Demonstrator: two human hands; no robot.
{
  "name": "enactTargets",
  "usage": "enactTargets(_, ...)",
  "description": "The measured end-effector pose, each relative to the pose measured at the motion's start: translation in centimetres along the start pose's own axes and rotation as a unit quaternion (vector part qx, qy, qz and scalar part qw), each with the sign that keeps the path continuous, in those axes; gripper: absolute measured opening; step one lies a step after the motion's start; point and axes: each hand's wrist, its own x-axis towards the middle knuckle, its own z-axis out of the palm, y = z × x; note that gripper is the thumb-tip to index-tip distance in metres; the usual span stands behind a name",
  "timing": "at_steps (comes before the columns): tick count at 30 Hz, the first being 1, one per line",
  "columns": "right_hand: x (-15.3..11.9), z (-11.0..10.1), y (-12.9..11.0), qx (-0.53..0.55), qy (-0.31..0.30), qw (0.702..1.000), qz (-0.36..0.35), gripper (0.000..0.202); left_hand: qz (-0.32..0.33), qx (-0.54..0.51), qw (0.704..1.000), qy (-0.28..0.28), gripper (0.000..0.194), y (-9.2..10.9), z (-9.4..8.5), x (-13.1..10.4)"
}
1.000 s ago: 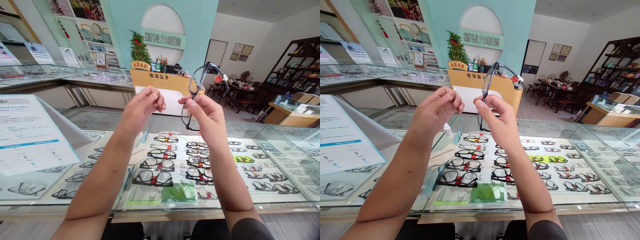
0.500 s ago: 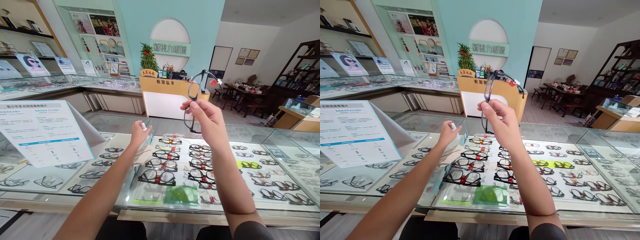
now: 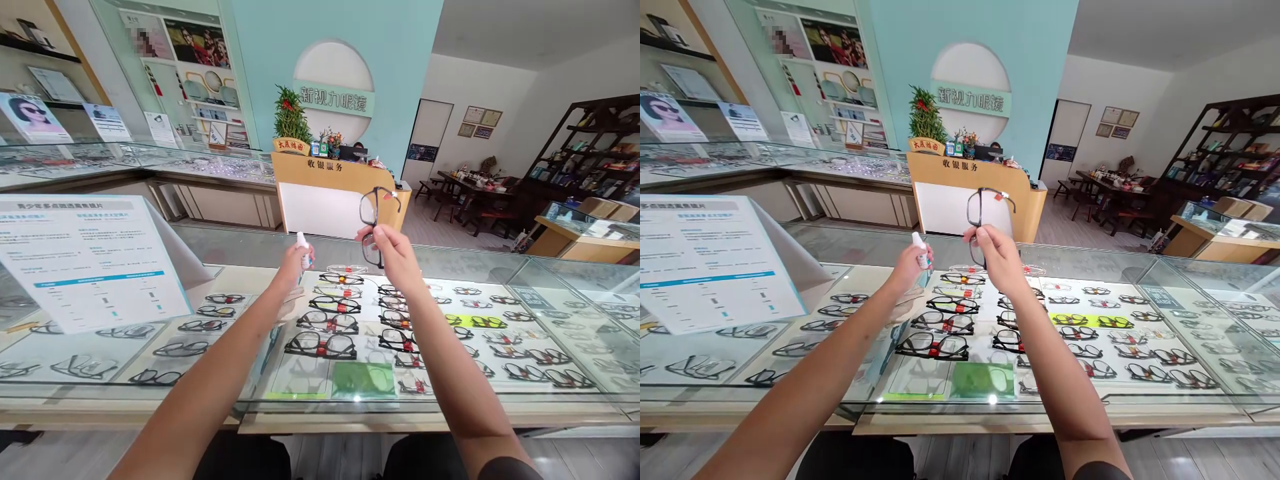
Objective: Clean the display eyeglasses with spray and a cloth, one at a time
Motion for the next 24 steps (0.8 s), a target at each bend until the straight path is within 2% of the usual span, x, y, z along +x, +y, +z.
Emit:
enactTargets(2, -1.1, 0.7, 2.2, 0.005, 0.013, 0.999, 0.029, 0.048, -0.008, -0.054, 0.996, -0.073, 0.053, 1.6, 1.3, -1.6)
enactTargets(4, -2.2, 1.2, 3.7, 0.003, 0.023, 0.998, 0.051, 0.049, -0.047, -0.163, 0.965, -0.198, 0.074, 2.9, 2.2, -3.2)
enactTargets(5, -2.7, 1.4, 4.2, 0.002, 0.026, 0.998, 0.057, 0.049, -0.066, -0.182, 0.951, -0.243, 0.081, 3.4, 2.6, -3.8)
enactTargets(7, -3.3, 1.7, 4.8, 0.002, 0.036, 0.997, 0.062, 0.049, -0.090, -0.203, 0.930, -0.293, 0.088, 4.0, 3.0, -4.7)
enactTargets(9, -3.7, 2.0, 4.9, 0.003, 0.042, 0.997, 0.063, 0.049, -0.103, -0.212, 0.920, -0.312, 0.091, 4.3, 3.2, -5.2)
enactTargets(14, -4.0, 3.1, 5.0, -0.003, 0.025, 0.996, 0.086, 0.052, -0.101, -0.212, 0.923, -0.304, 0.092, 4.5, 3.6, -5.6)
enactTargets(17, -4.2, 3.5, 5.3, -0.006, 0.012, 0.994, 0.106, 0.052, -0.051, -0.201, 0.948, -0.243, 0.087, 4.4, 4.1, -5.8)
enactTargets(20, -4.4, 3.8, 5.6, 0.001, 0.001, 0.994, 0.113, 0.052, -0.005, -0.162, 0.967, -0.196, 0.073, 3.8, 4.4, -5.7)
enactTargets(24, -4.6, 4.2, 5.8, 0.006, -0.009, 0.994, 0.108, 0.052, 0.009, -0.084, 0.985, -0.151, 0.064, 2.3, 4.6, -5.4)
